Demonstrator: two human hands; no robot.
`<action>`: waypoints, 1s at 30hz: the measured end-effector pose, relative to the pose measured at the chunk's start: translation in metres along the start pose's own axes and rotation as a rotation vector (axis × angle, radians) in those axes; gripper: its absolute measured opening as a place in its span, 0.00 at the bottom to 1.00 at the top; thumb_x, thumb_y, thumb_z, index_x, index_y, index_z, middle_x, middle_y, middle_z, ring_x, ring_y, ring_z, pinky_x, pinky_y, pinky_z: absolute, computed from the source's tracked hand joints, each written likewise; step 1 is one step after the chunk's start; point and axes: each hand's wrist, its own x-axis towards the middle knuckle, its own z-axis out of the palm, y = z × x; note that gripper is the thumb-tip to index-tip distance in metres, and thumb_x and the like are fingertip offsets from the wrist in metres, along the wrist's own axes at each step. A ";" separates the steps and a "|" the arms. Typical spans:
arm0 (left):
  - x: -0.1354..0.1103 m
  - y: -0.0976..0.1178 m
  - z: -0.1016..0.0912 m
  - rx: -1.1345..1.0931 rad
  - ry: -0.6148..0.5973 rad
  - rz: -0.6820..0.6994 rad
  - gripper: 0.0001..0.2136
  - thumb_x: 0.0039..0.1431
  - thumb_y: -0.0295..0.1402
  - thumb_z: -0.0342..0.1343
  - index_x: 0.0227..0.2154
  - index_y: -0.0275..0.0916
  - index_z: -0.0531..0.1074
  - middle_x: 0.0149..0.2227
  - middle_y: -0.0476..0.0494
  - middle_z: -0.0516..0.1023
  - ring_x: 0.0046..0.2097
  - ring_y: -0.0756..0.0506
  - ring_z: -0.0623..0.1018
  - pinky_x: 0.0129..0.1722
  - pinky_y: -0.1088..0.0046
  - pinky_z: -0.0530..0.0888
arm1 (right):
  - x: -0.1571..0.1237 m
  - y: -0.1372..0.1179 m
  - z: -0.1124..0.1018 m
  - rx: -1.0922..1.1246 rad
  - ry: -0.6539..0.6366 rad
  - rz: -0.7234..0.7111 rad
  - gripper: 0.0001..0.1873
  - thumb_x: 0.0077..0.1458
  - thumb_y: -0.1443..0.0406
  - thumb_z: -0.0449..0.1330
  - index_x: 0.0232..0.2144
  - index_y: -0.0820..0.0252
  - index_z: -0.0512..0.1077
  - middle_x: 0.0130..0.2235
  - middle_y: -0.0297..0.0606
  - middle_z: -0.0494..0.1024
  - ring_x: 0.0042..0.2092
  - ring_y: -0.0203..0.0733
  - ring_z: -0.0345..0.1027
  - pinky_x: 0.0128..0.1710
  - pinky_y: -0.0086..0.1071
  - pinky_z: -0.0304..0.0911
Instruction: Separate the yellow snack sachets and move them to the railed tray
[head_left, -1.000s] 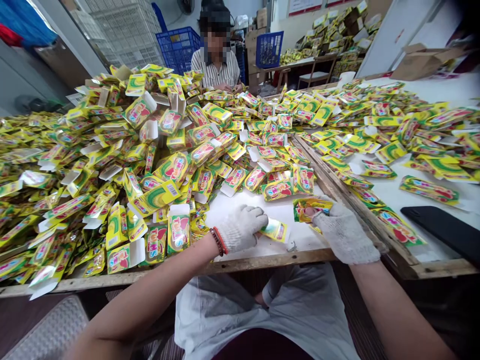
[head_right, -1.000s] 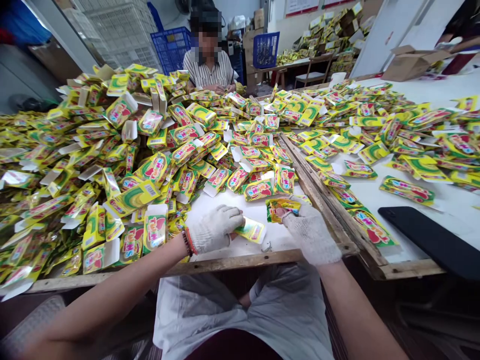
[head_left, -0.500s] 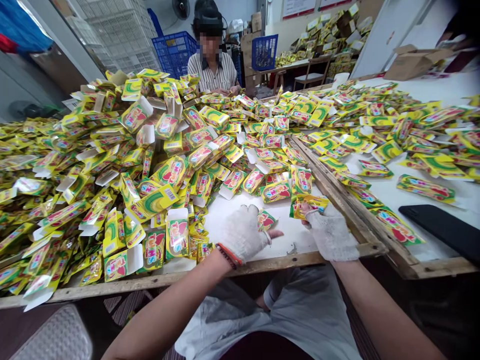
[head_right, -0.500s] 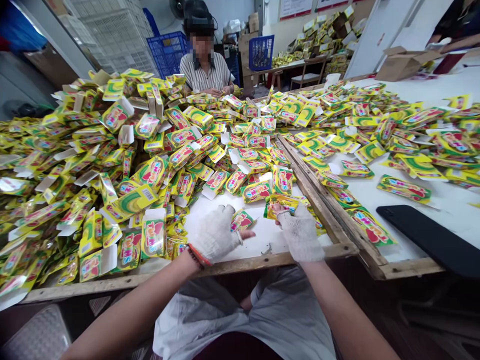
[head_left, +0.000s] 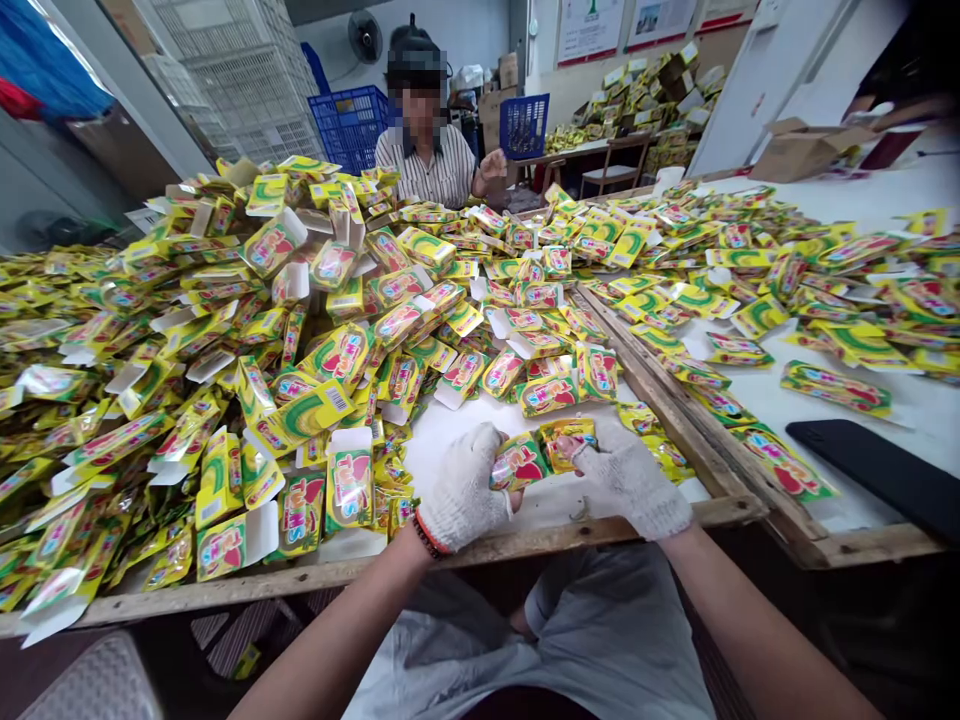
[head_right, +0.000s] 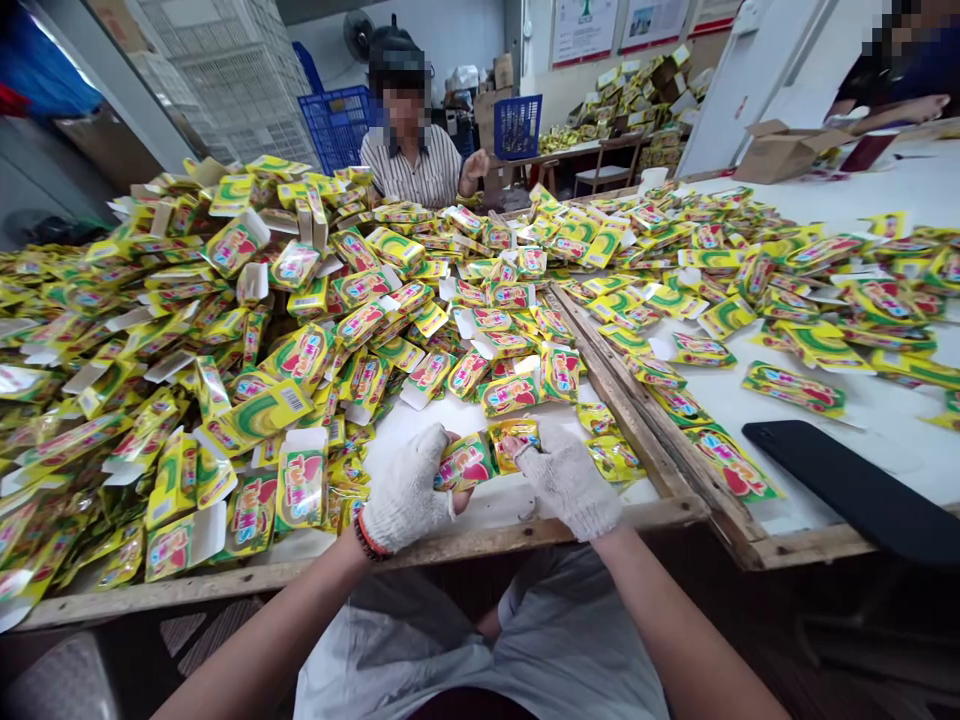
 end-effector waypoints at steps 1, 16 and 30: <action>-0.001 0.000 0.000 -0.010 -0.002 0.025 0.20 0.46 0.40 0.59 0.41 0.39 0.63 0.40 0.42 0.71 0.40 0.41 0.73 0.39 0.65 0.70 | 0.001 0.000 -0.004 -0.064 -0.016 -0.014 0.16 0.56 0.53 0.53 0.25 0.56 0.70 0.25 0.42 0.74 0.30 0.46 0.69 0.28 0.35 0.62; -0.005 0.001 0.013 -0.098 0.062 0.085 0.22 0.47 0.38 0.58 0.45 0.37 0.62 0.40 0.41 0.70 0.41 0.41 0.73 0.40 0.64 0.72 | -0.004 -0.015 0.002 -0.055 -0.025 -0.034 0.12 0.57 0.57 0.53 0.32 0.59 0.70 0.32 0.43 0.76 0.34 0.45 0.69 0.34 0.35 0.62; -0.002 0.001 0.006 -0.199 -0.017 0.130 0.20 0.47 0.38 0.58 0.43 0.38 0.63 0.40 0.42 0.70 0.42 0.42 0.72 0.41 0.65 0.71 | -0.003 -0.016 -0.026 0.007 -0.270 -0.084 0.14 0.52 0.60 0.56 0.18 0.58 0.65 0.21 0.34 0.67 0.26 0.37 0.59 0.25 0.30 0.52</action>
